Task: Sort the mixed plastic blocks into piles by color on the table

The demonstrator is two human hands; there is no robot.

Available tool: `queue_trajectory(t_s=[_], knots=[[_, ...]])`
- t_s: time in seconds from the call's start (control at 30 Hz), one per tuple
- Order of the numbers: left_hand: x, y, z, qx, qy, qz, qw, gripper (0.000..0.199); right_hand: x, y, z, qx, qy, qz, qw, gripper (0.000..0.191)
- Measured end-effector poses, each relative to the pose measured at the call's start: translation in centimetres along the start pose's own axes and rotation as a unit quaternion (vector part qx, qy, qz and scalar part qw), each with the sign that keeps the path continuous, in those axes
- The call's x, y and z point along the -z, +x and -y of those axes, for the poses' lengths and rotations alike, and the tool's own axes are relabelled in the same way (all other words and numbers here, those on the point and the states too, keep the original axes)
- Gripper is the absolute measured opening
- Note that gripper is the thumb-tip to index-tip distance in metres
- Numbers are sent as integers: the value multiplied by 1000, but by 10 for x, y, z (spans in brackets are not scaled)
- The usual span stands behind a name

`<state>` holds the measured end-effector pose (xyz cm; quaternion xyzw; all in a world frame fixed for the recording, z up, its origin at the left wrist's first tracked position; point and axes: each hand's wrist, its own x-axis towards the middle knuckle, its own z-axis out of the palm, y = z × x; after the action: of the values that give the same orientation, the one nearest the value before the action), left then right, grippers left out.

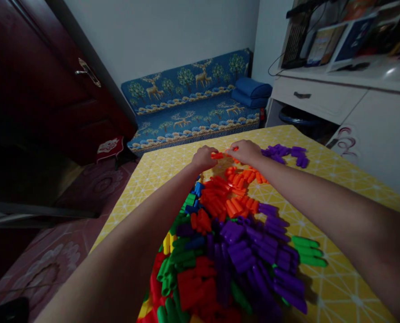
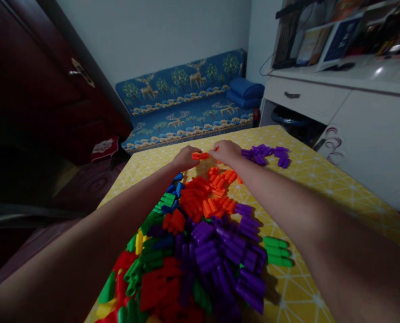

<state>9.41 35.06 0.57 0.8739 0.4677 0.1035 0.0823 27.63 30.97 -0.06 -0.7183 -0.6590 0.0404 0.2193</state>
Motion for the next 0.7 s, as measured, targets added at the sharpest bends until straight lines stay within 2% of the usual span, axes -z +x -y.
queue_trajectory(t_s=[0.13,0.23,0.3,0.33,0.4,0.5,0.6,0.7], knots=[[-25,13,4,-15,53,30,998,73,-16,6,12,12,-99,1,995,39],[-36,17,5,-39,75,68,994,71,-24,7,14,60,-128,-27,990,50],[-38,17,4,-45,78,74,993,68,-28,11,10,77,-126,-46,988,59],[-38,16,3,-46,80,71,993,67,-29,15,6,68,-119,-37,990,62],[-36,14,1,-49,93,66,992,68,-30,24,-1,30,-95,26,995,64],[-30,10,-5,-53,106,61,991,60,-30,28,-6,20,-50,122,991,53],[-18,-2,-9,-62,65,74,993,48,-28,5,2,66,-21,134,989,43],[4,-28,-10,-74,-56,155,984,39,-16,-46,15,113,54,156,980,44]])
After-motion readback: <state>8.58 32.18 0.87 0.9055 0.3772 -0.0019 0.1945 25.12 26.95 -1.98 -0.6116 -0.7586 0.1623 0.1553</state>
